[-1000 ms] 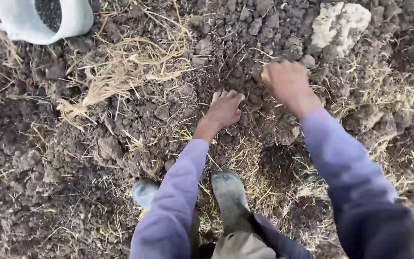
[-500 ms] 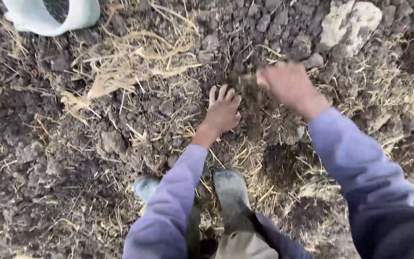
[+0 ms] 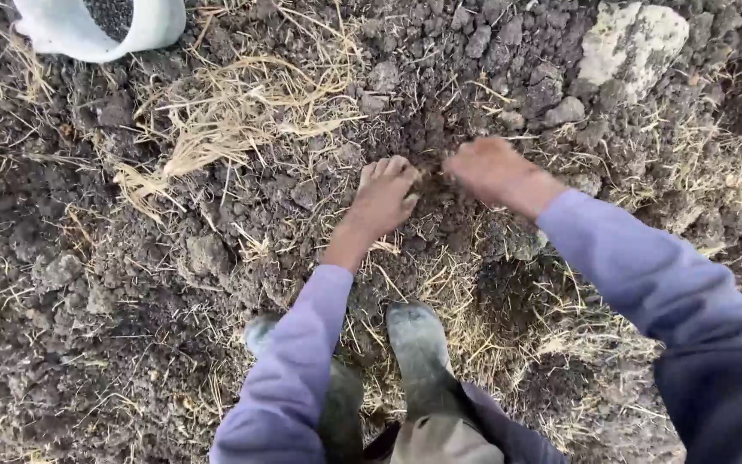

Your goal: The person kneels on a prepared garden bed and uses a small wooden stick to dig holes in the soil. They place seeds into the holes from a white container and cover them with soil using their hands.

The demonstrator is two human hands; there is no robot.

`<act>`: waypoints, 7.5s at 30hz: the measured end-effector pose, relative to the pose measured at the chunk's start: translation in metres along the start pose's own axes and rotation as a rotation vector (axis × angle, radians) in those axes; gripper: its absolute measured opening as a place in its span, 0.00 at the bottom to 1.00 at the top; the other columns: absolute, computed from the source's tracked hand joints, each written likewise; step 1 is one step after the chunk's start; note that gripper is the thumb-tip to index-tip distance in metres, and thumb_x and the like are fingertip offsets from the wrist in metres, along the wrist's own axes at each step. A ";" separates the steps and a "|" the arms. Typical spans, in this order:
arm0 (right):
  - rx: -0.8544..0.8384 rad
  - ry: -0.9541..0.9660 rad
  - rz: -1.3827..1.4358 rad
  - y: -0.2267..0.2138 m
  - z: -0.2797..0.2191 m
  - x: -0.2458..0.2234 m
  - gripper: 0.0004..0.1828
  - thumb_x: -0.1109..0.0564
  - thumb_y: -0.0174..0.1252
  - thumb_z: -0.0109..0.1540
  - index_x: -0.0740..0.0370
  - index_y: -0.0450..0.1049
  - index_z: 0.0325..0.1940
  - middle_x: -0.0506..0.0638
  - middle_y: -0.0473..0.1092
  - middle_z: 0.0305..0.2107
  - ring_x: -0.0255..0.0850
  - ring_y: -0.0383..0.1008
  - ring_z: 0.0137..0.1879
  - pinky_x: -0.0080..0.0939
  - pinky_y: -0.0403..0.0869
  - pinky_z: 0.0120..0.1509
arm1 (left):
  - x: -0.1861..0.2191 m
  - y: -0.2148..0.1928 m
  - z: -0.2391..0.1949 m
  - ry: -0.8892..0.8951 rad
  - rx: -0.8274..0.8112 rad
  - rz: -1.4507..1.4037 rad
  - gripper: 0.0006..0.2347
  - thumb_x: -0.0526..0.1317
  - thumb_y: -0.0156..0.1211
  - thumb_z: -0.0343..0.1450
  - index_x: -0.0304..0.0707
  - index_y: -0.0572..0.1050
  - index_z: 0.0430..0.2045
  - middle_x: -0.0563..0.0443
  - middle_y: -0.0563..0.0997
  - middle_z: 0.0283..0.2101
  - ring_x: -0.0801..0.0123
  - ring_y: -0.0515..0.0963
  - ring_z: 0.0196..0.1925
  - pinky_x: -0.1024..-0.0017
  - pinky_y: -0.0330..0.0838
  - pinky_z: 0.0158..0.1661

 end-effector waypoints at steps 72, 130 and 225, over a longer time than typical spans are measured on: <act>0.470 0.100 0.162 0.047 0.058 0.008 0.14 0.55 0.43 0.70 0.50 0.73 0.56 0.51 0.74 0.22 0.47 0.80 0.31 0.51 0.77 0.36 | -0.006 0.044 0.016 0.076 0.150 0.101 0.17 0.50 0.53 0.76 0.44 0.70 0.56 0.44 0.69 0.63 0.50 0.59 0.73 0.49 0.50 0.69; 0.205 -0.173 1.383 -0.023 -0.106 -0.078 0.23 0.67 0.44 0.66 0.66 0.68 0.65 0.50 0.68 0.21 0.31 0.59 0.18 0.27 0.59 0.18 | 0.020 -0.065 -0.162 -0.192 0.022 -0.595 0.24 0.47 0.52 0.76 0.39 0.60 0.66 0.32 0.53 0.71 0.29 0.56 0.71 0.33 0.56 0.65; 0.227 -0.698 -1.227 -0.078 0.103 -0.606 0.17 0.57 0.37 0.73 0.57 0.75 0.46 0.50 0.81 0.36 0.43 0.85 0.39 0.45 0.83 0.41 | -0.191 0.142 -0.388 -1.039 1.010 -1.170 0.32 0.24 0.45 0.66 0.40 0.56 0.70 0.48 0.21 0.77 0.56 0.17 0.78 0.40 0.24 0.72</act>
Point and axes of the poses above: each hand's wrist, its own z-axis towards the middle knuckle, its own y-axis out of the palm, x = y × z, the point moved 3 cm from there along z, towards the middle knuckle
